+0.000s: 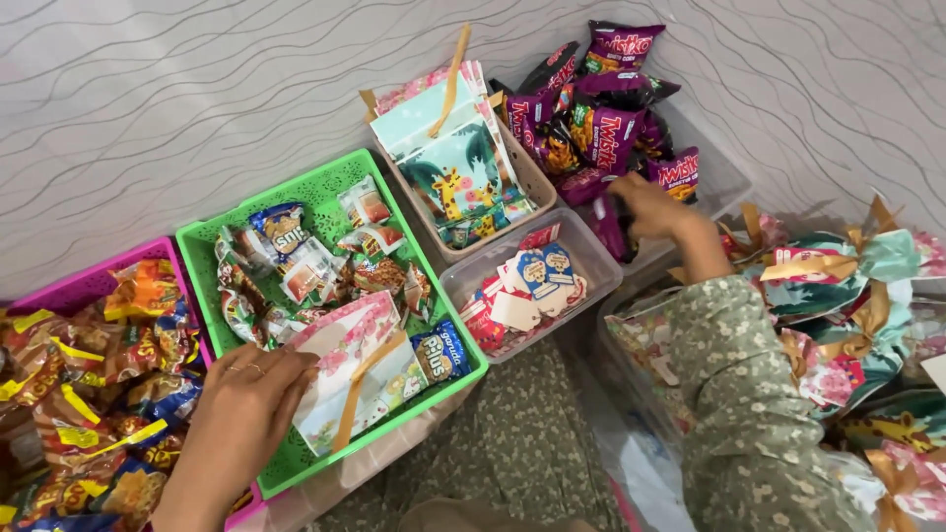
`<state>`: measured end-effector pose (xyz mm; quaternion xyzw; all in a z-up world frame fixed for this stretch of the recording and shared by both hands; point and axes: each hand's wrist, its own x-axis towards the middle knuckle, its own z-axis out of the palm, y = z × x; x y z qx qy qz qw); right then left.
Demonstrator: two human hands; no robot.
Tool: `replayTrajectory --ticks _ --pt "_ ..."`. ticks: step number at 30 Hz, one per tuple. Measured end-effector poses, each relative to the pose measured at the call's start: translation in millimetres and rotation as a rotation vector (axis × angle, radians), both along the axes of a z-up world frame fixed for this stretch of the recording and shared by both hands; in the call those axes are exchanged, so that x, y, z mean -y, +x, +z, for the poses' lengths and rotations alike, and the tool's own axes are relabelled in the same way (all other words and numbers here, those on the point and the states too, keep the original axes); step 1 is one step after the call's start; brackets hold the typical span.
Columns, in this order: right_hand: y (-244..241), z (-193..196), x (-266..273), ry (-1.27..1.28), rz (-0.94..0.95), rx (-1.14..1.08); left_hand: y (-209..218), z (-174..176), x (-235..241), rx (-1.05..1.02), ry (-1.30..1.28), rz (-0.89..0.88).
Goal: Assembling snack gift bags by picking items from baskets and tying the bags with ribbons.
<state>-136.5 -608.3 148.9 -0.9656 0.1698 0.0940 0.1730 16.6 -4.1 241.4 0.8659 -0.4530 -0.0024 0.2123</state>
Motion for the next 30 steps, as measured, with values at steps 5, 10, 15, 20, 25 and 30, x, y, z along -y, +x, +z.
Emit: replayTrajectory --ticks 5,10,15,20,25,30 --pt "-8.5 44.1 6.6 0.079 -0.278 0.144 1.0 -2.9 -3.2 0.014 -0.019 0.001" --pt "-22.0 82.2 -13.3 0.661 -0.493 0.787 3.1 -5.6 -1.2 -0.002 -0.026 0.001" --pt "-1.3 85.4 -39.0 1.057 -0.374 1.093 2.3 -2.4 1.9 0.009 -0.063 -0.012" --pt "47.4 107.8 -121.7 1.579 -0.452 0.972 -0.9 3.8 -1.7 0.016 -0.089 -0.027" --pt "88.7 100.3 -194.9 1.411 -0.152 0.890 -0.2 -5.9 -7.7 0.088 -0.114 -0.045" --pt "105.9 116.2 -239.3 0.852 0.340 0.896 -5.2 -6.4 -10.0 0.170 -0.148 -0.048"
